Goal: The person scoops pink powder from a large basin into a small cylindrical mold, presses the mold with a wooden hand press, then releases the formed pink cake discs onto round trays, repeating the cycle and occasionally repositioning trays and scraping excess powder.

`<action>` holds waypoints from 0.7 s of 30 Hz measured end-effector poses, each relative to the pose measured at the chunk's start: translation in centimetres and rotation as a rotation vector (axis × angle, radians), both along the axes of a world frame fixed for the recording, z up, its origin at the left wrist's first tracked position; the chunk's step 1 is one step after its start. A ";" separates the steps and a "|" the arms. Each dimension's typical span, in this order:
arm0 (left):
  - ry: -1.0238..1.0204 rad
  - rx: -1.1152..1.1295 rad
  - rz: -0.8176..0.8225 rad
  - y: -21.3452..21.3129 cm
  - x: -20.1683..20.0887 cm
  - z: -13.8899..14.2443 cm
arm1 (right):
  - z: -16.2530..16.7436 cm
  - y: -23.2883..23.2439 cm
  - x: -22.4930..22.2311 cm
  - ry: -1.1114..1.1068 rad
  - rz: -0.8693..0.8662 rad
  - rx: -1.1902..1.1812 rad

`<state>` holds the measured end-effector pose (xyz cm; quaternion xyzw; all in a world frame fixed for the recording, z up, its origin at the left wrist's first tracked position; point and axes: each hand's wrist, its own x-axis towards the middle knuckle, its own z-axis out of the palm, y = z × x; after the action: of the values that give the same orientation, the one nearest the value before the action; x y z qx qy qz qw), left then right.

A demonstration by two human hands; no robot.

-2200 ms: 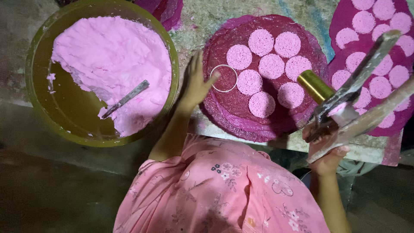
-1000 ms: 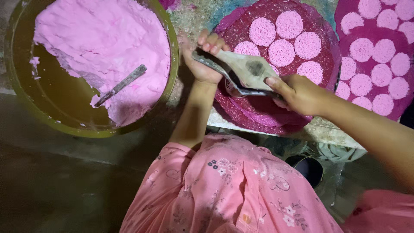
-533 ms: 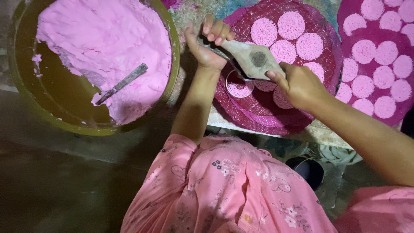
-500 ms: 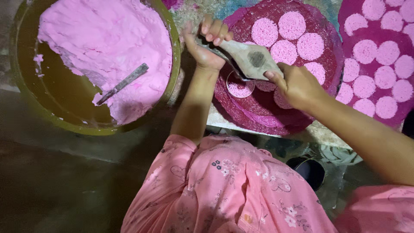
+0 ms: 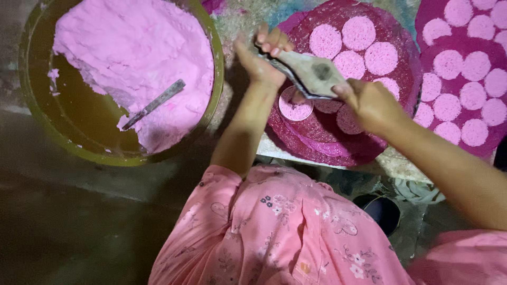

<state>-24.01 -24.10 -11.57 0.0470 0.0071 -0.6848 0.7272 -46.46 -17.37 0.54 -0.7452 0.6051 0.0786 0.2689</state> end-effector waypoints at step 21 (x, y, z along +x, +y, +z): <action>-1.996 -0.213 -0.075 9.3 2.4 -2.2 | -5.5 6.2 -3.2 -0.997 -0.145 -0.357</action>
<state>-21.64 -14.79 -13.74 0.5346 -0.6686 -0.3514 0.3790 -49.70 -11.15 -4.92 -0.6826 0.4579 -0.4080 0.3974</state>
